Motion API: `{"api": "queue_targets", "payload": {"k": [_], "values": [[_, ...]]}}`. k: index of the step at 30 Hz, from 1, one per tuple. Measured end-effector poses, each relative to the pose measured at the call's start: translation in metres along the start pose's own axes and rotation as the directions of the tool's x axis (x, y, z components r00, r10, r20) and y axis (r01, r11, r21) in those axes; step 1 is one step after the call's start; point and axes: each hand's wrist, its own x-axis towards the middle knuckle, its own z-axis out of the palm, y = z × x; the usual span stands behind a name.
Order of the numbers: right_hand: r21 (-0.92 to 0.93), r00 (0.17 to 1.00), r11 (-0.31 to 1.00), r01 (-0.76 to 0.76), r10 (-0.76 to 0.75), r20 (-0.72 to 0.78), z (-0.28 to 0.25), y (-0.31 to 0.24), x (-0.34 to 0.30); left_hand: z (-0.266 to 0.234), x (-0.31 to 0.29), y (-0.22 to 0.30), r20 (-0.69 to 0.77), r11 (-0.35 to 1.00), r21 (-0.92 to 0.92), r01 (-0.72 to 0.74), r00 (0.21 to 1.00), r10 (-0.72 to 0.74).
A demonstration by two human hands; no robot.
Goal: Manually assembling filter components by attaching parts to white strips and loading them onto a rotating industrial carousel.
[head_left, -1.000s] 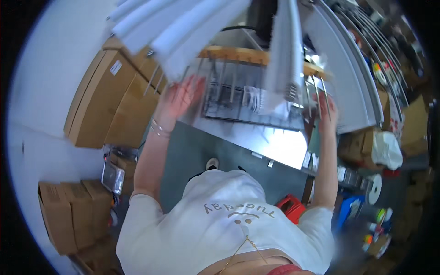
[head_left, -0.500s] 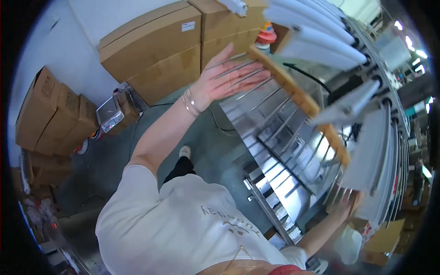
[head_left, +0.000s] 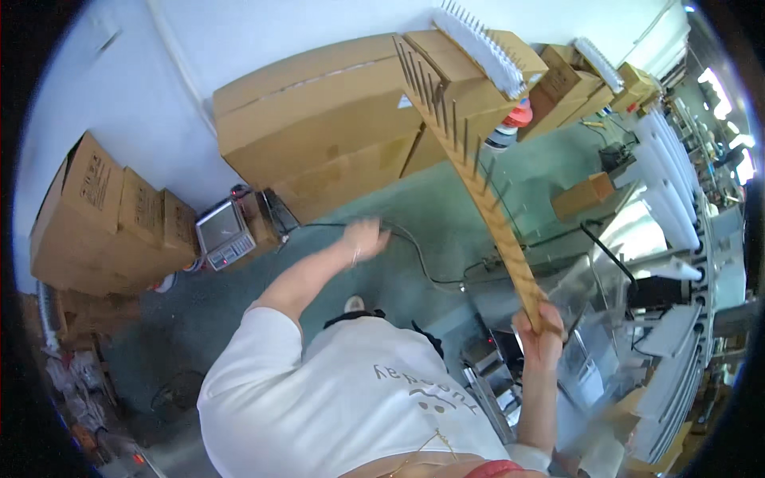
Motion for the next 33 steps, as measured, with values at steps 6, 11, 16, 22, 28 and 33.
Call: {"api": "queue_targets", "payload": {"k": [6,11,16,22,28,33], "values": [[0.130,0.979,0.972,-0.195,0.183,0.092,0.107,0.042,0.183,0.097,-0.197,-0.178,0.593,0.729,0.016,0.684,0.581,-0.558],[0.196,0.959,0.947,-0.255,0.221,0.180,0.140,0.094,0.367,0.043,-0.226,-0.181,0.918,0.957,0.166,0.238,0.316,-0.238],[0.220,0.937,0.916,-0.335,0.298,0.184,0.164,0.158,0.528,0.087,-0.207,-0.178,0.617,-0.289,-0.408,0.866,0.028,-0.786],[0.155,0.858,0.861,-0.484,0.431,0.279,0.174,0.179,0.574,0.052,-0.019,-0.119,0.605,-0.225,-0.444,0.867,0.105,-0.789],[-0.021,0.812,0.846,-0.533,0.519,0.266,0.164,0.114,0.572,-0.051,0.267,-0.024,0.396,0.803,-0.424,0.420,0.883,-0.253],[-0.055,0.963,0.995,-0.081,0.063,-0.262,0.035,0.055,0.669,-0.155,0.425,0.072,0.609,0.589,-0.734,0.337,0.709,0.354]]}}
